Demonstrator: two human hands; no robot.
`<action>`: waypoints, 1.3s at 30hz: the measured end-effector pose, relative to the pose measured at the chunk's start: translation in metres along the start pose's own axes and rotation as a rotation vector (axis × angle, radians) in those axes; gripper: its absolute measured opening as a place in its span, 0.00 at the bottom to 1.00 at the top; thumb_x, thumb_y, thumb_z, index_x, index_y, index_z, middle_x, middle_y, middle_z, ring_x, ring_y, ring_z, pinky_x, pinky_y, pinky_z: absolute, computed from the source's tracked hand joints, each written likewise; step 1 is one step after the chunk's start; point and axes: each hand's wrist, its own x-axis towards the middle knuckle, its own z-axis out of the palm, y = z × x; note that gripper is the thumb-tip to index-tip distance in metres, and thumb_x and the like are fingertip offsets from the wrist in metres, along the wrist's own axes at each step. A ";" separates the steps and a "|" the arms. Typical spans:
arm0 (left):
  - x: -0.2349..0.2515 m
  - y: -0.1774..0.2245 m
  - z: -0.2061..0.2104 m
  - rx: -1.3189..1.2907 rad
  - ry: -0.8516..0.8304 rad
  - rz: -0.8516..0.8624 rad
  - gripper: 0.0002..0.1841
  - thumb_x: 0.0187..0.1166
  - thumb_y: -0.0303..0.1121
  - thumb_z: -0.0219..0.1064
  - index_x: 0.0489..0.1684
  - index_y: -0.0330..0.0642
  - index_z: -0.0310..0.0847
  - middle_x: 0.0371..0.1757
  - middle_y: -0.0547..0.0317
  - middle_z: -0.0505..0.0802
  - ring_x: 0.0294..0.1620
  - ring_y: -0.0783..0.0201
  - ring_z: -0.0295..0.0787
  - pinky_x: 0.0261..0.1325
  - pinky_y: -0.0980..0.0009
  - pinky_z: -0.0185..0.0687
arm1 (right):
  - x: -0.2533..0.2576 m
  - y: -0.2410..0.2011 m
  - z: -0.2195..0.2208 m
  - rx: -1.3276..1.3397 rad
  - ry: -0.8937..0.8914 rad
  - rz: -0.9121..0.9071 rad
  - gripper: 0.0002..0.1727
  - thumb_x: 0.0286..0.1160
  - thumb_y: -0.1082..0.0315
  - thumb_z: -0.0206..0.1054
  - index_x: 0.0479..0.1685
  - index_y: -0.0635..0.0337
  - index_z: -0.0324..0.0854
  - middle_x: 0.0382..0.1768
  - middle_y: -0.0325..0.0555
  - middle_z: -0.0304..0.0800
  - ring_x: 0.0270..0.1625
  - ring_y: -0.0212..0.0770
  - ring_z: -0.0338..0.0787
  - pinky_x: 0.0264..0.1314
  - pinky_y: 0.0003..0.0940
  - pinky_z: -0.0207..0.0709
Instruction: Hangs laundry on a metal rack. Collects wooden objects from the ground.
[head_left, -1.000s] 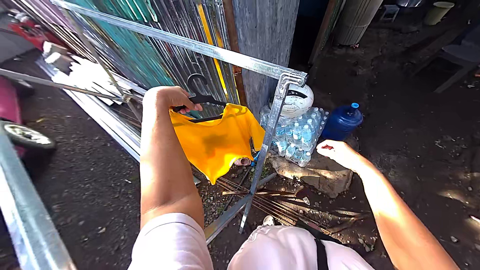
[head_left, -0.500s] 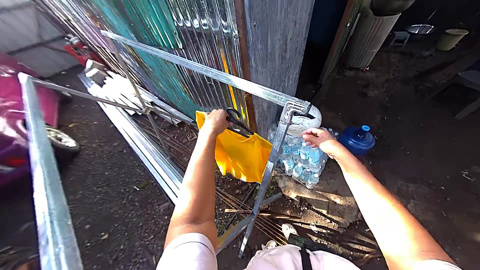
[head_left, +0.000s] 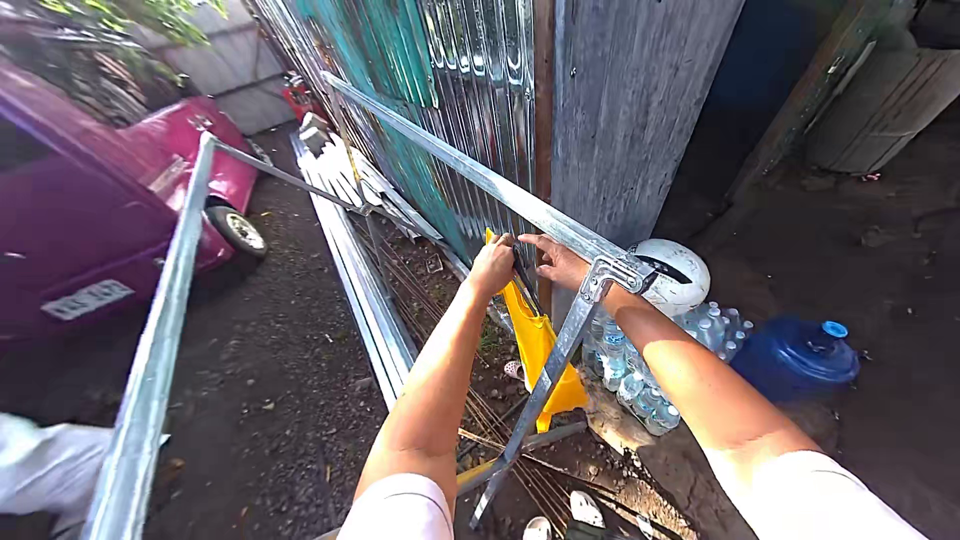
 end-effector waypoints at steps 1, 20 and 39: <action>-0.001 -0.001 0.001 -0.023 0.021 0.030 0.05 0.72 0.19 0.71 0.41 0.33 0.91 0.67 0.42 0.87 0.76 0.40 0.76 0.79 0.47 0.73 | 0.008 0.006 0.012 0.004 0.141 -0.143 0.41 0.68 0.85 0.70 0.87 0.52 0.67 0.81 0.52 0.76 0.62 0.57 0.89 0.61 0.55 0.84; -0.042 0.029 0.052 -0.873 0.142 -0.326 0.21 0.91 0.39 0.59 0.77 0.40 0.73 0.70 0.41 0.86 0.63 0.50 0.90 0.67 0.50 0.86 | 0.055 0.085 0.028 0.175 0.492 -0.104 0.20 0.73 0.60 0.78 0.57 0.64 0.83 0.75 0.68 0.74 0.68 0.67 0.83 0.60 0.64 0.80; -0.036 0.081 -0.014 -0.282 0.212 -0.150 0.12 0.90 0.35 0.60 0.53 0.40 0.88 0.39 0.47 0.94 0.44 0.47 0.94 0.50 0.42 0.87 | -0.015 0.086 -0.045 0.016 0.529 0.336 0.22 0.70 0.53 0.81 0.39 0.67 0.86 0.45 0.70 0.86 0.52 0.71 0.86 0.50 0.70 0.75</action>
